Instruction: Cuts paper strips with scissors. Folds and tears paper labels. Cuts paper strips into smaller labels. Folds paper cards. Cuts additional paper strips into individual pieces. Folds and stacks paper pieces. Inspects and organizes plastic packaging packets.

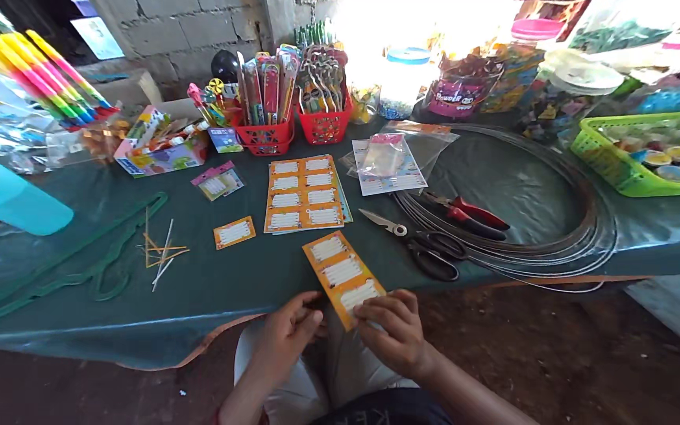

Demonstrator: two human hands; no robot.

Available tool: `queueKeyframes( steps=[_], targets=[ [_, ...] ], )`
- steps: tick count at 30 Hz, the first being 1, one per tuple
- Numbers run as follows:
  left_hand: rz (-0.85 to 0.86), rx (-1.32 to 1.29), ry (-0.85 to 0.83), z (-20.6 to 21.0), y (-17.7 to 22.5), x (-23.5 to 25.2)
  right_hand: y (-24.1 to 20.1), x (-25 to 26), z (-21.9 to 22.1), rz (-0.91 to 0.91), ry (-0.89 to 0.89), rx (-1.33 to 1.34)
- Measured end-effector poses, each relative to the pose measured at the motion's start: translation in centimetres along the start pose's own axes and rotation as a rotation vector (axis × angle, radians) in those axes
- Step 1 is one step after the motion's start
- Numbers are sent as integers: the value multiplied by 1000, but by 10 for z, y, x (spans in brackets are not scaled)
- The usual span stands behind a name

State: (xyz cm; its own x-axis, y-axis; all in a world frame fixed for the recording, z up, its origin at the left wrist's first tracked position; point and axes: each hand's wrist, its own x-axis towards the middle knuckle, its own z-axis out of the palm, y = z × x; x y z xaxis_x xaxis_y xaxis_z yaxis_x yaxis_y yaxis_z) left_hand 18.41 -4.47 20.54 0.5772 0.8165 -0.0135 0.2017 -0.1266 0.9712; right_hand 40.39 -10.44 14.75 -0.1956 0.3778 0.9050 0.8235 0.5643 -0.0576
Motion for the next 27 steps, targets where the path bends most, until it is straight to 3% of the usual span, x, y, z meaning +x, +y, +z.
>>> queueKeyframes(
  steps=[3, 5, 9, 13, 18, 23, 27],
  targets=[
    [-109, -555, 80, 25, -21, -15, -19, -8, 4, -86, -74, 113],
    [-101, -685, 190, 34, -27, -20, -27, -14, 6, -132, -146, 165],
    [-4, -583, 278, 31, -32, -22, -30, -18, 12, -46, -130, 208],
    [107, -392, 297, 25, -32, -24, -22, -11, 10, 244, -46, 307],
    [235, -208, 239, 28, -20, -20, -9, 12, 3, 560, -143, 596],
    [355, -127, 218, 19, -12, 2, -3, 27, -1, 581, -137, 678],
    [345, -106, 228, 7, 3, 30, 10, 45, 1, 626, -98, 743]
  ],
)
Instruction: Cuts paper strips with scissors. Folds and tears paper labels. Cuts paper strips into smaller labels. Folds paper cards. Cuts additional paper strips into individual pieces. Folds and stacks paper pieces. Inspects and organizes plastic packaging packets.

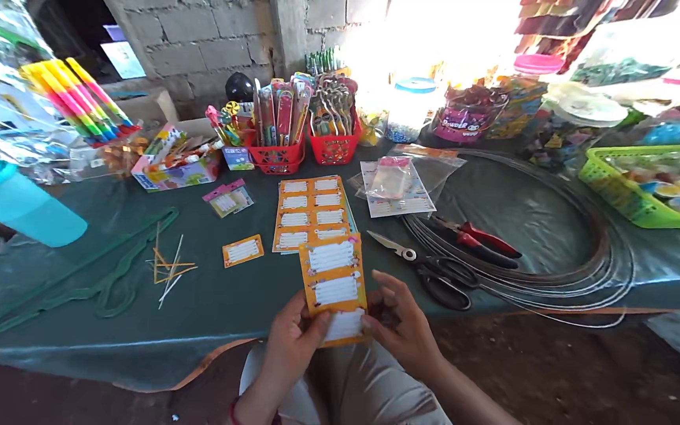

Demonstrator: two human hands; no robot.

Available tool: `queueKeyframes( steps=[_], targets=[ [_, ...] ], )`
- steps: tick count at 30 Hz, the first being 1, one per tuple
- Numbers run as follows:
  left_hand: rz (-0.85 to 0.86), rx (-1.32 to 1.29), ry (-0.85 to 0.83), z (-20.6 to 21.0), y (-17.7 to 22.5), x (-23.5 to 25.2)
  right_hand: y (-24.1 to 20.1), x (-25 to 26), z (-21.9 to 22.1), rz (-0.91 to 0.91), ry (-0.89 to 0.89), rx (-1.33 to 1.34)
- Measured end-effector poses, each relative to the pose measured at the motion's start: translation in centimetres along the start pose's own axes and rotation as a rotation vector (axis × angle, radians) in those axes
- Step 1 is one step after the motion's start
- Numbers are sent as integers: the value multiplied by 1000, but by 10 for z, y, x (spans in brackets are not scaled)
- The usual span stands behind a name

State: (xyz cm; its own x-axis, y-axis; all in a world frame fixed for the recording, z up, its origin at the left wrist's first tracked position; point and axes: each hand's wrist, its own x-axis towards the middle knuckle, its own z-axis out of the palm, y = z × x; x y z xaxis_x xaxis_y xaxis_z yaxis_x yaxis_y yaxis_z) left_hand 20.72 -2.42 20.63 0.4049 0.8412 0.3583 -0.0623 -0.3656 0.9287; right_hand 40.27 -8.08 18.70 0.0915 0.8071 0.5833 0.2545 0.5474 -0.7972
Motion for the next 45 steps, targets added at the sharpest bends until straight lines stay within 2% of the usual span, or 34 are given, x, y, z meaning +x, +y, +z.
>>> queueKeyframes(
  steps=[3, 6, 9, 15, 19, 23, 25, 27, 29, 31, 34, 36, 43, 45],
  targets=[
    [-43, -39, 32, 0, 1, 21, -3, 18, -4, 114, -55, 103],
    [-41, -55, 35, 2, 2, 28, -6, 32, -7, 142, -74, 81],
    [-41, -47, -11, 5, 4, 24, -7, 46, -10, 126, -45, 51],
    [-73, -27, -54, 10, 4, 10, -18, 65, -12, 215, -17, 145],
    [-103, -3, -110, 11, 5, 1, -25, 80, -8, 213, 105, 209],
    [-101, -59, -108, 12, 2, -1, -26, 83, -8, 185, 58, 210],
    [-95, -19, -16, 10, 1, 6, -23, 77, -21, 78, 28, -24],
    [-92, 27, 58, 2, 2, 18, -20, 65, -44, 21, 46, -485],
    [-72, 56, 116, -10, -1, 32, -19, 47, -69, 100, 5, -858],
    [-14, 27, 161, -19, -5, 39, -13, 30, -85, 209, -83, -1028],
    [108, -2, 242, -25, -8, 35, -4, 14, -92, 165, -104, -1085],
    [129, 14, 317, -28, -6, 27, -5, 14, -93, 154, -107, -1094],
    [151, -93, 478, -55, -3, -8, -19, 27, -95, 382, -158, -1192],
    [158, -91, 512, -62, -2, -17, -21, 25, -95, 400, -168, -1209]
  ],
)
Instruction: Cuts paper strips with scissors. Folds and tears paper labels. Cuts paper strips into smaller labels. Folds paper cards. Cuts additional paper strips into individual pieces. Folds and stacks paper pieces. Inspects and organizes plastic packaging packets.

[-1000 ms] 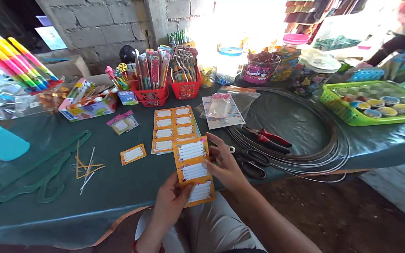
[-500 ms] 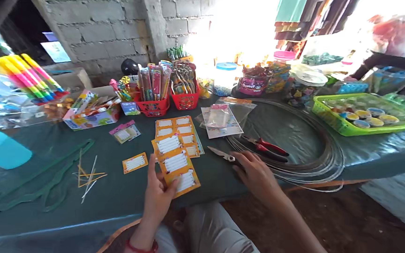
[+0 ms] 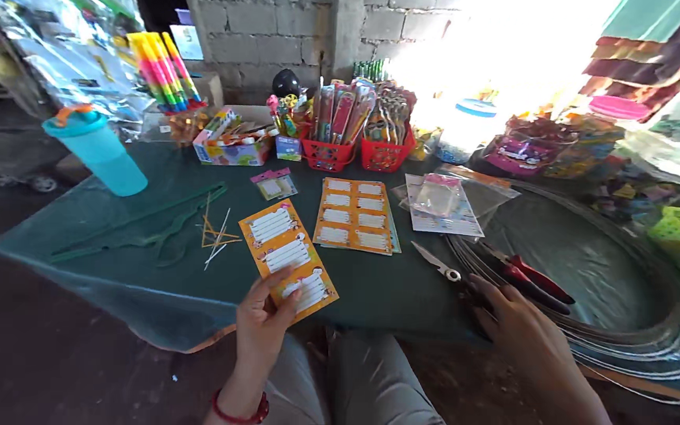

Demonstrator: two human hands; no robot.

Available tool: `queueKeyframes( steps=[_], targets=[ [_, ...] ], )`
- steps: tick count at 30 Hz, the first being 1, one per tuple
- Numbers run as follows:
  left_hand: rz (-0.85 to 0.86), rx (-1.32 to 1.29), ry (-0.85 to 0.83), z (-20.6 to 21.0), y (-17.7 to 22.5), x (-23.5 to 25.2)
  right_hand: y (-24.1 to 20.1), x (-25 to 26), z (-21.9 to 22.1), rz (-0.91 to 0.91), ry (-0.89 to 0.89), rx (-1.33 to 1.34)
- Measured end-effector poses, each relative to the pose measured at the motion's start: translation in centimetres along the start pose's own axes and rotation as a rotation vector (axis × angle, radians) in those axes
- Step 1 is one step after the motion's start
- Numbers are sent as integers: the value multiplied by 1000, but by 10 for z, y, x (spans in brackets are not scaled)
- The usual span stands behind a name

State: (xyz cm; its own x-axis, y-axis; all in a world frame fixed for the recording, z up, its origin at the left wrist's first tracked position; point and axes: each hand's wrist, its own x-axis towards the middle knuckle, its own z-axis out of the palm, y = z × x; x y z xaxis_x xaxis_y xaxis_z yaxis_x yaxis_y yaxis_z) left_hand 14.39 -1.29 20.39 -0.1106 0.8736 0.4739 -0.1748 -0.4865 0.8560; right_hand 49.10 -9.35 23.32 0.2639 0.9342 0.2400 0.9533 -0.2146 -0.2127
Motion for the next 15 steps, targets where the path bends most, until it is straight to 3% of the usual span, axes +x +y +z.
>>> queueKeyframes(
  steps=[7, 11, 13, 15],
  targets=[
    [5, 22, 46, -14, 1, -12, 6, -6, 6, -54, 119, 92],
    [-42, 5, 58, -13, 3, -17, -1, -13, 7, -142, 285, 385],
    [-56, 0, 60, -13, 4, -18, -14, -27, 10, -205, 190, 718],
    [-70, -7, 63, -12, 5, -20, -35, -48, 14, -202, -159, 1190]
  ],
)
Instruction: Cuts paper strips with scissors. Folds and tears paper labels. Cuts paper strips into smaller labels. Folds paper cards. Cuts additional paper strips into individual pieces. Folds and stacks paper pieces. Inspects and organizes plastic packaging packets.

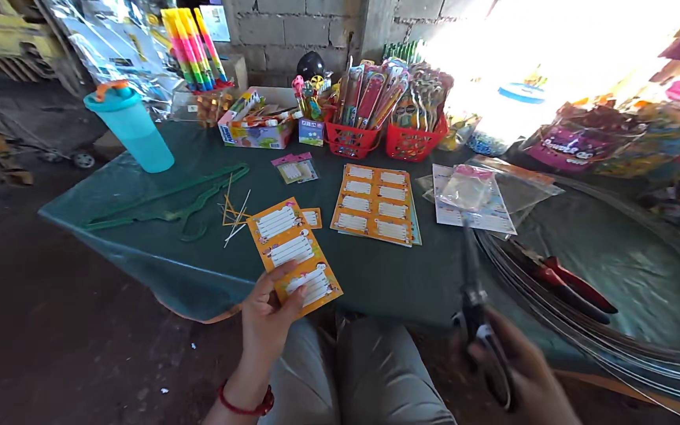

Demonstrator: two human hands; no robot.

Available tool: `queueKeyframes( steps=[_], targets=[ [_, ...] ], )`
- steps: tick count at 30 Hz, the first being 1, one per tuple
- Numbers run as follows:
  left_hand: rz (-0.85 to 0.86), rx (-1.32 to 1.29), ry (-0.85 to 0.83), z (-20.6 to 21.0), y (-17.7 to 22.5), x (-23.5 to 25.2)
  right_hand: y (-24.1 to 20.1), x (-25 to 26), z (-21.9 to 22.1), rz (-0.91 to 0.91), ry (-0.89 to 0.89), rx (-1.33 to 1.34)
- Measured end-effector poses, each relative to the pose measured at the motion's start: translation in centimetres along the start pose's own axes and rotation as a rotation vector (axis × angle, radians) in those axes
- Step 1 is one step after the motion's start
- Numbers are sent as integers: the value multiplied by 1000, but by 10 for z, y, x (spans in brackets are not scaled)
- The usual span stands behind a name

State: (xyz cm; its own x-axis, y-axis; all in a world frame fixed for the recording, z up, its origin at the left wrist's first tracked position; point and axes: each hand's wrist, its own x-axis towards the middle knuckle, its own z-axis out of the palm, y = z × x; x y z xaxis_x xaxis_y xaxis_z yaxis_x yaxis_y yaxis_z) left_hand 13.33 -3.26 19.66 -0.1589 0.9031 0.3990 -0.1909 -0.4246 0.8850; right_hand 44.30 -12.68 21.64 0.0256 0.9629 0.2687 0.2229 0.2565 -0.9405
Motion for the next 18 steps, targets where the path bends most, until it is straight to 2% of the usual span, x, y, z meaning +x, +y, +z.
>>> queueKeyframes(
  steps=[2, 5, 10, 18],
  targets=[
    [-11, 5, -1, 0, 0, -1, 3, -13, 24, 140, -214, 256],
    [-16, 33, -5, -1, 0, -3, 18, -28, 52, 250, -374, 384],
    [26, 64, -30, 0, 3, -5, 21, -35, 72, 321, -437, 438],
    [39, 50, -102, 16, 4, -2, 8, -34, 73, 272, -407, 392]
  ],
)
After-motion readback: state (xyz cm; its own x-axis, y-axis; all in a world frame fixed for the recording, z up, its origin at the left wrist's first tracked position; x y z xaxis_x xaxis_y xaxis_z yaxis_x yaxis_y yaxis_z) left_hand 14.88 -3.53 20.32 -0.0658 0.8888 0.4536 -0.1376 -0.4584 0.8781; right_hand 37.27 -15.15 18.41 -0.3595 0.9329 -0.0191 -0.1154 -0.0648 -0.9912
